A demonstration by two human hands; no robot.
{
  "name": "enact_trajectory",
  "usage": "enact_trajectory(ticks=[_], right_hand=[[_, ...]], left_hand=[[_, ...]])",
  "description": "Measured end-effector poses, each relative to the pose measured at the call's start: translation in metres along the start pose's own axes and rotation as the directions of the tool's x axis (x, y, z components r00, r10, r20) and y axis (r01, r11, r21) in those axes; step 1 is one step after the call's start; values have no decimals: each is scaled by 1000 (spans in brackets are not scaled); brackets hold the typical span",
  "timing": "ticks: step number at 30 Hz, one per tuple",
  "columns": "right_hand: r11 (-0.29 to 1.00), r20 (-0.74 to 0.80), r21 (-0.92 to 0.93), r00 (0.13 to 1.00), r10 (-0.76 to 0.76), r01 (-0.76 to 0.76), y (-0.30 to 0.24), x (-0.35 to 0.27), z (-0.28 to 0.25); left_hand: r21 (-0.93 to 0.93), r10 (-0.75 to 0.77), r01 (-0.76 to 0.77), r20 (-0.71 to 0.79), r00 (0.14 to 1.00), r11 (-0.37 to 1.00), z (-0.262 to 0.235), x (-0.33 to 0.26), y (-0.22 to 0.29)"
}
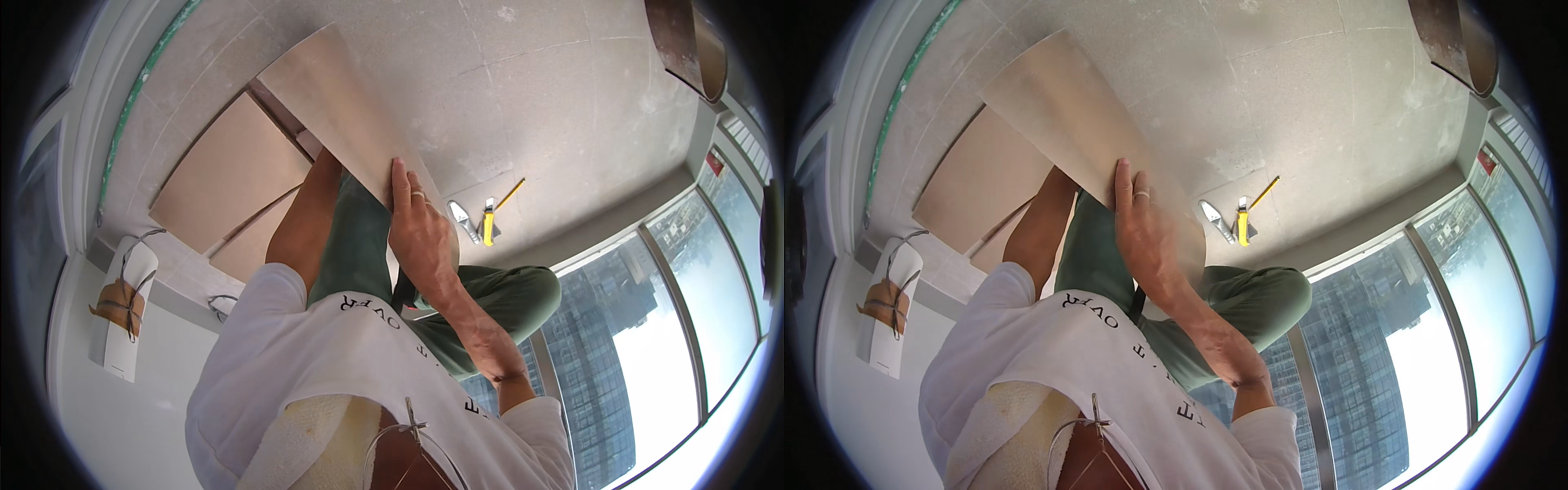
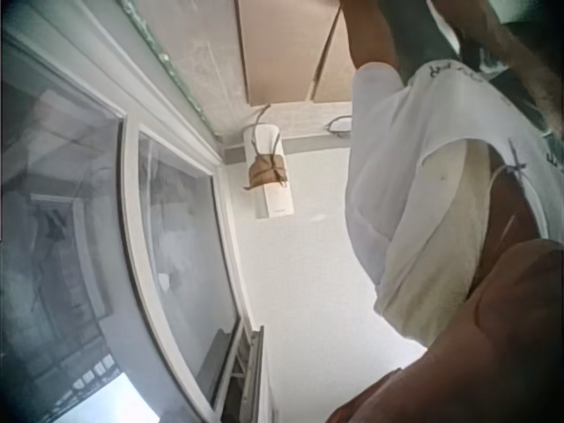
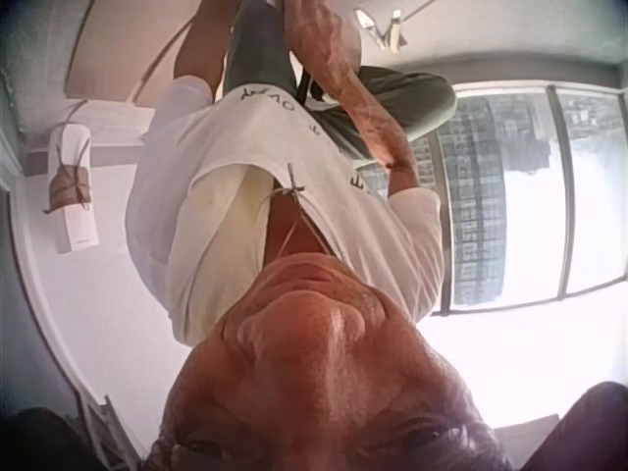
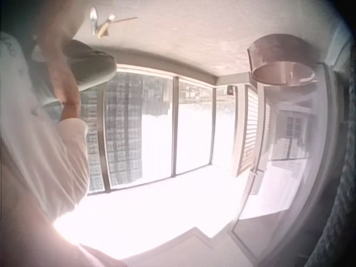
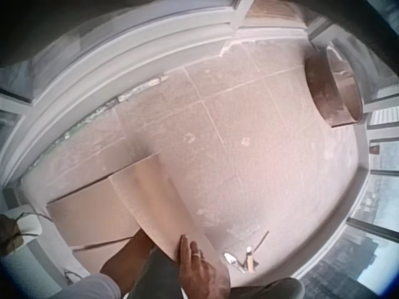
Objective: The person kneels on the floor and uses a utility knife to score and snap rectangular tiles. They measure and mark the tiles, then break them along the scored lines to fit them into the floor layout.
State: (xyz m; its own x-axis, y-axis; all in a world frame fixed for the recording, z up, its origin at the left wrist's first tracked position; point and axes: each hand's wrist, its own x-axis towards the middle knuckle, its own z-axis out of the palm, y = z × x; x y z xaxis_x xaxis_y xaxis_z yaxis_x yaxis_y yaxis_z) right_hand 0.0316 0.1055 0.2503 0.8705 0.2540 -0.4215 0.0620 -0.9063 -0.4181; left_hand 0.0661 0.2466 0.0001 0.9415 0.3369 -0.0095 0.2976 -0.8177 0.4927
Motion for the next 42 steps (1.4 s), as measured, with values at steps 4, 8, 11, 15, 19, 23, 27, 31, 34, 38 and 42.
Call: enact_trajectory(ticks=[4,8,11,15,19,23,27,31,34,38,42], right_hand=[[999,66,12,997,36,-37,-36,-22,6],[974,100,198,990,96,-115,26,4,-45],[953,-69,186,964,255,-239,112,21,-76],[962,-310,-166,937,158,-217,163,-10,-129],[985,-290,-101,951,105,-139,168,-105,-150],[942,-263,205,911,316,-268,210,-224,-114],[637,-302,712,690,658,-296,261,-386,25],[564,-223,812,810,542,-153,196,-393,61],[522,32,764,830,557,-379,241,-362,143],[653,-167,741,900,403,-155,233,-278,211],[885,-341,464,931,133,43,234,-231,197]], left_hand=[[0,15,-15,35,999,1000,-13,-15,3],[60,3,-2,-18,1000,998,3,12,-4],[62,35,-33,-33,999,998,9,6,1],[49,89,-84,-133,987,995,15,13,0],[38,132,-127,-182,974,991,20,18,-17],[-124,299,-304,-58,953,945,-3,15,-64],[-60,271,-264,201,941,963,-16,-43,-53],[87,260,-291,263,929,953,-17,-69,-79],[96,202,-253,367,908,963,-28,-54,-65],[-198,95,10,511,854,980,-73,-30,-89],[-490,118,160,489,864,857,-85,-52,-74]])
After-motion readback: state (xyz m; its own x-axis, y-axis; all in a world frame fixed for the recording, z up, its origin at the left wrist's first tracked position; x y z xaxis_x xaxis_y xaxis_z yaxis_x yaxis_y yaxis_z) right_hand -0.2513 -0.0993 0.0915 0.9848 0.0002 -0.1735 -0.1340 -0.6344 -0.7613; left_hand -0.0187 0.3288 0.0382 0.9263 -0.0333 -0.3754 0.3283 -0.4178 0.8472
